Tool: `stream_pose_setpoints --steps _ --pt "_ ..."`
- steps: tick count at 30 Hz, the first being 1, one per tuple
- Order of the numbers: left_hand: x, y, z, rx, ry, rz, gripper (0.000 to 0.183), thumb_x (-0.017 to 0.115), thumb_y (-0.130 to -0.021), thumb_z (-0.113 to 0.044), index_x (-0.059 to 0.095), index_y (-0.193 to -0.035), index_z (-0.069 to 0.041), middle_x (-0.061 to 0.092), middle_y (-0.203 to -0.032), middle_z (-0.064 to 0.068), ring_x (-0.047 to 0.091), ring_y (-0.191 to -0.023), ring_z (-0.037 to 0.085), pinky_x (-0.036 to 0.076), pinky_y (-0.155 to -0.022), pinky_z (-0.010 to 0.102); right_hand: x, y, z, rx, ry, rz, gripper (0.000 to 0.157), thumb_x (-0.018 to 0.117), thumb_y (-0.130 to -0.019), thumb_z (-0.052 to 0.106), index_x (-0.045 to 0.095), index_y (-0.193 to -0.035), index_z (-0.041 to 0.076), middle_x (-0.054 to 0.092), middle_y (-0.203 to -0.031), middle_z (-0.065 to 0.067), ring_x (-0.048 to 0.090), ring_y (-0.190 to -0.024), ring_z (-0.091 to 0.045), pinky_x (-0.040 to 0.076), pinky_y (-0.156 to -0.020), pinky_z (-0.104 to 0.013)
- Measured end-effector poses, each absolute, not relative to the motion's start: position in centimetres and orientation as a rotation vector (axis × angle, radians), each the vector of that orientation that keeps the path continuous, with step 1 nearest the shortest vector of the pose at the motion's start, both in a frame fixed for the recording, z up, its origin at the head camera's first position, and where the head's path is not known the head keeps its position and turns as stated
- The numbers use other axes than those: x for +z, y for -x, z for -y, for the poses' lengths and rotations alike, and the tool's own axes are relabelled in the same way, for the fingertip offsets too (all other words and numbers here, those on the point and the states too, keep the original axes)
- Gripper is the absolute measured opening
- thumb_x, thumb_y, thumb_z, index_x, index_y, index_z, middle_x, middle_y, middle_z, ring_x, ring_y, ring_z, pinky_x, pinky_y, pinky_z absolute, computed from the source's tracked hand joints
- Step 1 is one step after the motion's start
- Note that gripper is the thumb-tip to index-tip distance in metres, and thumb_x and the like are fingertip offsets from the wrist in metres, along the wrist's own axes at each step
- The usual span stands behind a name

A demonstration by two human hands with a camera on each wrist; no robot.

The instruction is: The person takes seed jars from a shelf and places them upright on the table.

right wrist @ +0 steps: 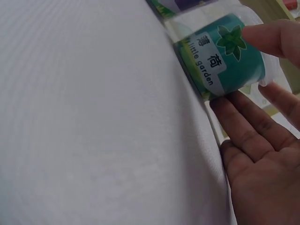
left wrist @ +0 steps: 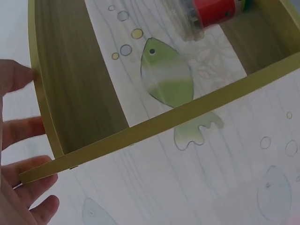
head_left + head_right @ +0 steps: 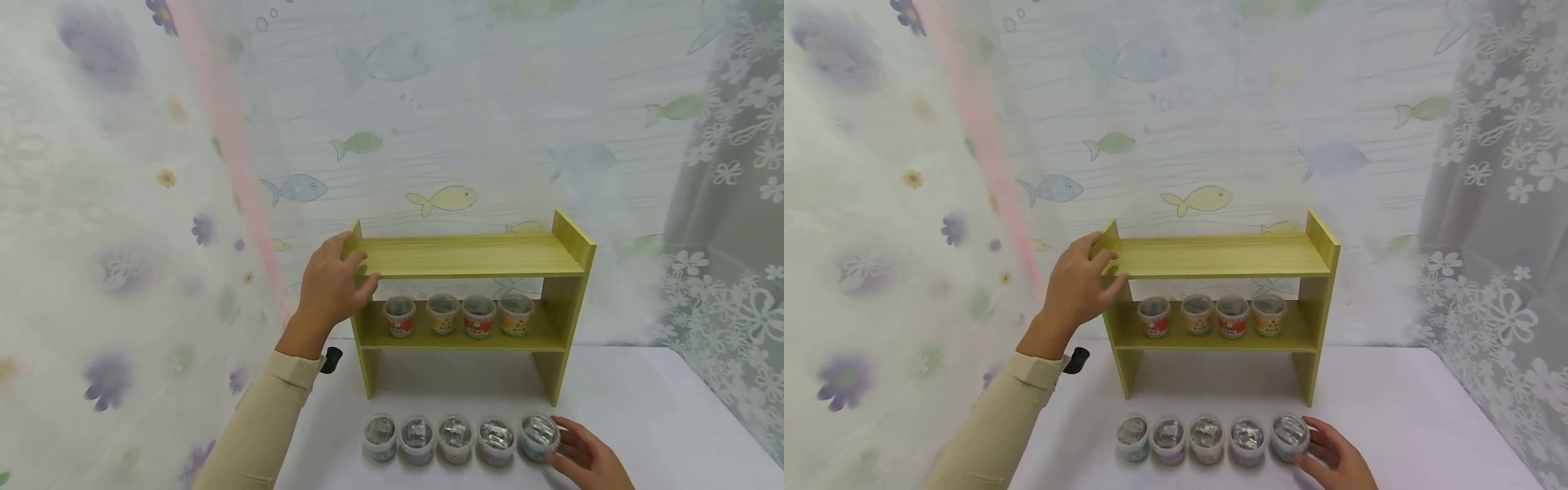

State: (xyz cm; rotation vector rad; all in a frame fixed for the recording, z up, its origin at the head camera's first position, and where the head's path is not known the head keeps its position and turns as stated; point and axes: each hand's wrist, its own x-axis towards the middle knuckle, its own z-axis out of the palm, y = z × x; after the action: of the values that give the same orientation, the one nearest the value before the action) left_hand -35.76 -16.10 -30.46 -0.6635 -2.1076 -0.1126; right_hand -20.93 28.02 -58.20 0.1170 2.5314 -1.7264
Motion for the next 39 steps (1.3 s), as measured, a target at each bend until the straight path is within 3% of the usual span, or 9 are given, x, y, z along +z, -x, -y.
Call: stream_pose_setpoints --steps 8,13,18,24,31,35,39 --pt "-30.0 35.4 15.3 0.083 0.693 2.13 0.028 0.069 -0.093 -0.045 0.074 -0.095 -0.018 0.066 -0.131 0.016 0.056 -0.132 0.038 0.044 -0.11 0.055 -58.0 20.8 -27.9 -1.779 -0.104 -2.532 0.077 0.085 -0.085 0.027 0.05 -0.148 0.0 0.063 -0.14 -0.022 0.069 -0.104 0.002 0.057 -0.086 -0.019" --pt "-30.3 34.9 14.8 0.153 0.673 2.151 0.026 0.066 -0.096 -0.045 0.075 -0.097 -0.02 0.068 -0.129 0.011 0.054 -0.135 0.038 0.047 -0.103 0.057 -58.1 20.8 -28.0 -1.776 -0.174 -2.507 0.076 0.084 -0.086 0.027 0.05 -0.148 0.0 0.062 -0.141 -0.021 0.07 -0.107 -0.004 0.059 -0.088 -0.025" --pt "-30.2 34.5 14.8 0.154 0.66 2.179 0.023 0.067 -0.098 -0.042 0.077 -0.104 -0.022 0.075 -0.11 0.004 0.051 -0.139 0.039 0.052 -0.096 0.059 -58.1 20.9 -28.0 -1.776 -0.2 -2.479 0.074 0.083 -0.087 0.026 0.05 -0.148 -0.001 0.064 -0.139 -0.02 0.072 -0.111 -0.013 0.06 -0.089 -0.031" --pt "-29.9 34.4 14.7 0.131 0.687 2.184 0.022 0.068 -0.099 -0.038 0.079 -0.104 -0.02 0.077 -0.101 0.004 0.053 -0.137 0.041 0.055 -0.094 0.059 -57.6 21.1 -28.5 -1.763 -0.147 -2.473 0.07 0.078 -0.09 0.02 0.048 -0.149 -0.003 0.062 -0.142 -0.021 0.069 -0.108 -0.003 0.058 -0.087 -0.023" --pt "-29.9 34.6 14.6 0.126 0.725 2.135 0.02 0.073 -0.096 -0.036 0.08 -0.1 -0.018 0.077 -0.093 0.004 0.068 -0.116 0.034 0.047 -0.11 0.056 -57.4 21.2 -28.8 -1.812 -0.13 -2.436 0.065 0.067 -0.088 0.003 0.045 -0.148 -0.008 0.059 -0.144 -0.026 0.068 -0.103 0.001 0.058 -0.084 -0.024" --pt "-29.9 34.8 14.6 0.125 0.737 2.11 0.021 0.072 -0.097 -0.035 0.08 -0.098 -0.016 0.078 -0.089 0.005 0.073 -0.099 0.027 0.039 -0.119 0.053 -57.2 21.4 -28.7 -1.821 -0.196 -2.45 0.064 0.065 -0.086 0.0 0.047 -0.147 -0.007 0.058 -0.145 -0.026 0.07 -0.103 -0.002 0.059 -0.081 -0.028" --pt "-30.0 35.0 14.5 0.143 0.731 2.119 0.022 0.07 -0.098 -0.036 0.08 -0.098 -0.016 0.077 -0.088 0.005 0.073 -0.097 0.026 0.037 -0.121 0.052 -56.7 21.6 -28.5 -1.746 -0.209 -2.533 0.06 0.064 -0.088 0.0 0.05 -0.146 -0.005 0.059 -0.144 -0.025 0.071 -0.104 -0.003 0.059 -0.08 -0.027"
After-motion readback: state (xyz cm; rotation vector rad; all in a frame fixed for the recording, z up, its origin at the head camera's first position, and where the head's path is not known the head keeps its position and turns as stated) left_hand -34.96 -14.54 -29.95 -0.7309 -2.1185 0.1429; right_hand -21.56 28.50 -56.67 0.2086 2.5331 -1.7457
